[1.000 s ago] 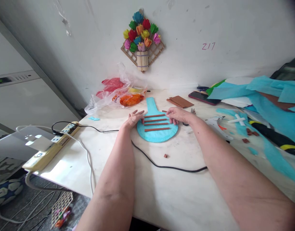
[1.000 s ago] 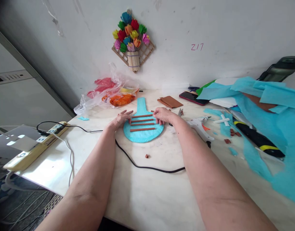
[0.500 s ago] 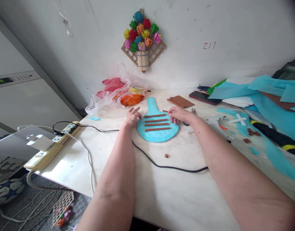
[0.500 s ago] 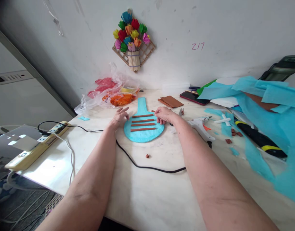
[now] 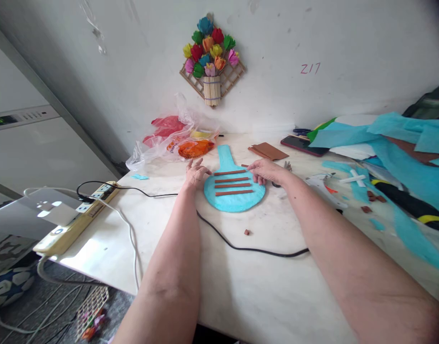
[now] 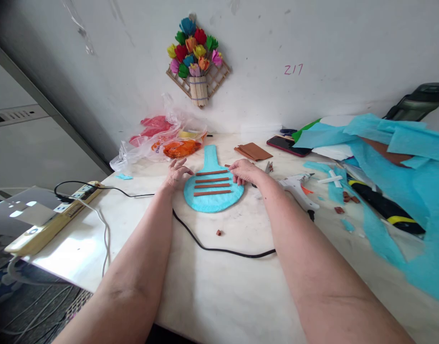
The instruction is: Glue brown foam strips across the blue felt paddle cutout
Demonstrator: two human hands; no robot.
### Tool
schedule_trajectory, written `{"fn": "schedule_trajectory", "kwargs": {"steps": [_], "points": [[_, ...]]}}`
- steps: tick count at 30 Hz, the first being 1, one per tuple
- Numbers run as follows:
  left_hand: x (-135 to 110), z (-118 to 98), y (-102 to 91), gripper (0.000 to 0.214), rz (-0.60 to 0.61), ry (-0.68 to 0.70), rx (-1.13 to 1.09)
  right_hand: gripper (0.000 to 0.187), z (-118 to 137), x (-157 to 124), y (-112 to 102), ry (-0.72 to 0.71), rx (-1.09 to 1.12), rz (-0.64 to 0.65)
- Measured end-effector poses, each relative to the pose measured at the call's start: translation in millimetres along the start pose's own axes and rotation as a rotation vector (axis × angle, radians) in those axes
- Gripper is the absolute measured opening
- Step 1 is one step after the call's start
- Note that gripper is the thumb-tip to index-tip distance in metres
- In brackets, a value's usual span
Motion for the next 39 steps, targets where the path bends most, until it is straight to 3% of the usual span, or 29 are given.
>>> {"fn": "schedule_trajectory", "kwargs": {"steps": [17,29,39], "points": [[0,-5,0.4,0.024,0.012,0.029,-0.037,0.022,8,-9,2,0.015,-0.024,-0.025],[3,-5,2.1,0.022,0.027,0.038,-0.03,0.003,6,-5,1,0.008,-0.034,-0.032],[3,-5,2.6,0.023,0.033,0.047,-0.016,0.006,7,-5,2,-0.006,-0.052,-0.02]]}}
Point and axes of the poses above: each hand's wrist, its own x-axis towards the middle knuckle, its own y-axis out of the palm, z = x × y, the point moved 6 cm from there along x, towards the middle knuckle, and after that the axes turned 8 degrees about y, right-handed, at the moved point
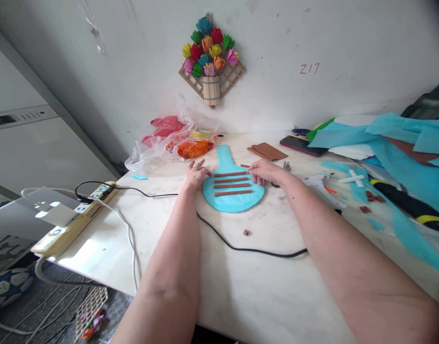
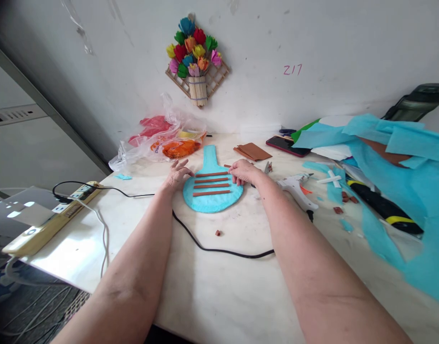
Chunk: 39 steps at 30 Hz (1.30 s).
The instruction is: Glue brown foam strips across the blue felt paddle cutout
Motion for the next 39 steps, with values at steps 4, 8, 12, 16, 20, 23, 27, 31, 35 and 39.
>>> {"fn": "schedule_trajectory", "kwargs": {"steps": [4,8,12,16,20,23,27,31,35,39], "points": [[-1,0,-0.1,0.018,-0.004,0.009,0.024,0.003,0,0,0,0.011,0.003,-0.006],[-2,2,-0.4,0.016,-0.044,0.031,0.006,0.004,-1,0,-1,0.022,0.004,-0.015],[0,6,0.7,0.015,-0.086,0.022,-0.075,0.007,1,-1,-2,0.009,0.019,-0.044],[2,15,2.4,0.009,-0.192,-0.153,-0.269,0.015,4,-3,-2,-0.021,0.016,-0.087],[0,22,4.7,0.003,-0.32,-0.236,-0.395,0.013,3,2,-10,-0.059,-0.059,-0.216],[0,23,7.9,0.005,-0.345,-0.161,-0.404,0.017,1,7,-27,-0.103,-0.235,-0.464],[1,25,11.6,0.004,-0.34,-0.122,-0.42,0.024,-5,13,-38,-0.106,-0.565,-0.652],[3,23,11.2,0.005,-0.315,-0.111,-0.434,0.027,-15,21,-36,-0.006,-0.771,-0.578],[4,17,10.3,0.01,-0.272,-0.09,-0.448,0.028,-16,22,-32,0.002,-0.866,-0.533],[5,13,10.1,0.013,-0.227,-0.075,-0.444,0.028,-17,23,-32,0.002,-0.893,-0.548]]}}
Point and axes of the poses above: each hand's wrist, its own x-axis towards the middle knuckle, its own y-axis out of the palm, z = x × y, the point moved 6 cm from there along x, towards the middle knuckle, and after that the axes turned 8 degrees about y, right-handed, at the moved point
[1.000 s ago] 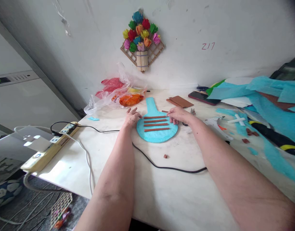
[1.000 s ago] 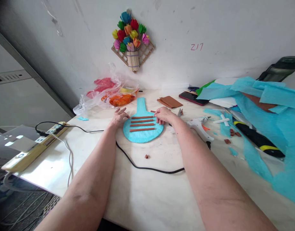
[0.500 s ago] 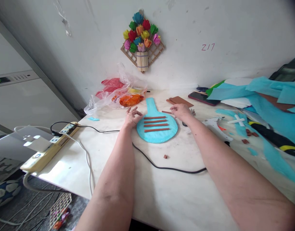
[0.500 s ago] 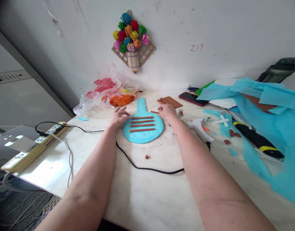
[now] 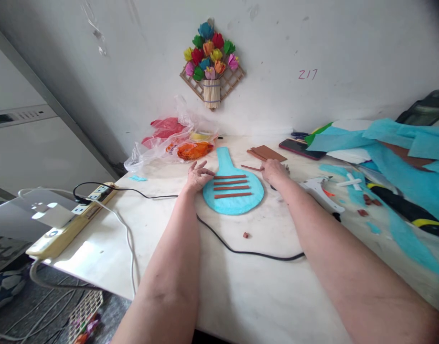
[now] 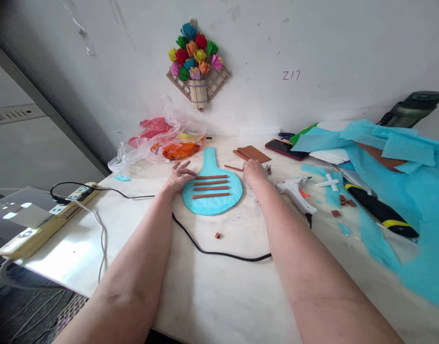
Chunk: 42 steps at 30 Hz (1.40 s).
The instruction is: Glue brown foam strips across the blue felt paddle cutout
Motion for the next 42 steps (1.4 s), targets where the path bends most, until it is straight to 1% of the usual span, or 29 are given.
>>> {"fn": "schedule_trajectory", "kwargs": {"steps": [3,6,8,10,12,15,17,21,24,26,27,29,32,36,39,42], "points": [[-1,-1,-0.3,0.015,0.018,-0.019,0.018,0.026,-1,-1,-1,-0.007,0.013,-0.034],[-1,-3,-0.8,0.017,0.039,-0.028,0.039,0.025,-2,-4,-8,0.007,0.072,-0.089],[-2,-4,-0.6,0.018,0.061,-0.034,0.055,0.025,-4,-6,-14,0.021,0.146,-0.136],[-1,-4,-0.3,0.02,0.081,-0.043,0.072,0.024,-6,-5,-15,0.05,0.262,-0.147],[-1,-4,-0.2,0.02,0.091,-0.056,0.084,0.022,-8,-3,-12,0.066,0.441,-0.108],[-2,-3,-1.1,0.02,0.07,-0.065,0.073,0.018,-3,-1,-5,0.016,0.803,0.022],[-2,-3,-4.1,0.016,0.009,-0.053,0.041,0.015,3,-4,-5,-0.025,0.999,0.12],[-2,-4,-14.9,0.01,-0.18,-0.022,-0.056,0.019,11,-16,-11,-0.045,1.148,0.271],[-2,-6,-22.0,0.018,-0.303,-0.036,-0.124,0.021,16,-21,-12,-0.076,1.214,0.354],[0,-9,-24.1,0.026,-0.35,-0.053,-0.185,0.019,20,-22,-12,-0.106,1.236,0.384],[1,-12,-24.0,0.03,-0.354,-0.058,-0.219,0.018,21,-22,-12,-0.119,1.243,0.392],[4,-21,-21.7,0.034,-0.319,-0.059,-0.289,0.019,24,-23,-15,-0.143,1.252,0.386],[7,-36,-16.2,0.036,-0.229,-0.074,-0.389,0.024,27,-25,-22,-0.166,1.246,0.335],[8,-53,-11.7,0.037,-0.193,-0.061,-0.539,0.027,29,-27,-31,-0.17,1.178,0.272],[8,-57,-6.6,0.032,-0.173,-0.052,-0.642,0.026,29,-27,-35,-0.159,1.138,0.237],[9,-57,-3.0,0.027,-0.174,-0.061,-0.709,0.026,30,-27,-35,-0.167,1.135,0.217]]}}
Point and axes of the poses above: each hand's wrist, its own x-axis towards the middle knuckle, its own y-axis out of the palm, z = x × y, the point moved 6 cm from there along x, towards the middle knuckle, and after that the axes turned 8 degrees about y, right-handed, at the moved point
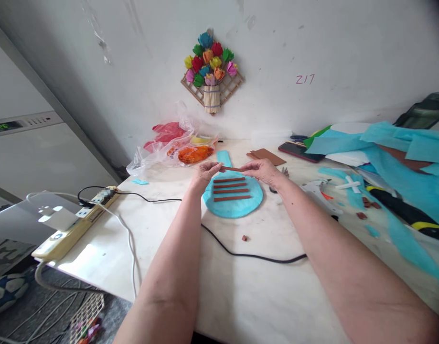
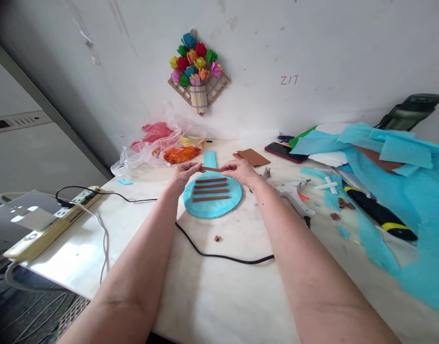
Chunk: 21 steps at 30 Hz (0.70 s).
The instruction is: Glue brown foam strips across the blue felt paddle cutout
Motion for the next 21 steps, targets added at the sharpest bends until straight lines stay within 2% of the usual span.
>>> {"fn": "schedule_trajectory", "kwargs": {"steps": [4,6,8,11,13,15,17,19,21], "points": [[1,5,-2.5,0.023,-0.027,-0.012,-0.072,0.027,-1,2,1,-0.038,0.021,0.03],[1,9,-6.4,0.023,-0.059,-0.025,-0.096,0.031,-7,6,-5,0.008,0.006,-0.016],[0,13,-11.4,0.025,-0.105,-0.032,-0.111,0.038,-19,9,-23,0.157,-0.083,-0.202],[0,17,-17.6,0.025,-0.167,-0.02,-0.11,0.037,-35,3,-61,0.417,-0.355,-0.612],[0,19,-20.1,0.025,-0.195,-0.015,-0.107,0.033,-39,0,-73,0.501,-0.43,-0.695],[0,20,-21.3,0.025,-0.204,-0.016,-0.113,0.03,-39,1,-74,0.483,-0.413,-0.707],[0,21,-22.2,0.027,-0.198,-0.023,-0.113,0.029,-33,4,-67,0.389,-0.325,-0.666],[0,22,-22.8,0.029,-0.18,-0.033,-0.097,0.029,-26,8,-49,0.308,-0.164,-0.526],[0,21,-22.1,0.03,-0.142,-0.035,-0.087,0.029,-22,11,-26,0.323,0.029,-0.304]]}}
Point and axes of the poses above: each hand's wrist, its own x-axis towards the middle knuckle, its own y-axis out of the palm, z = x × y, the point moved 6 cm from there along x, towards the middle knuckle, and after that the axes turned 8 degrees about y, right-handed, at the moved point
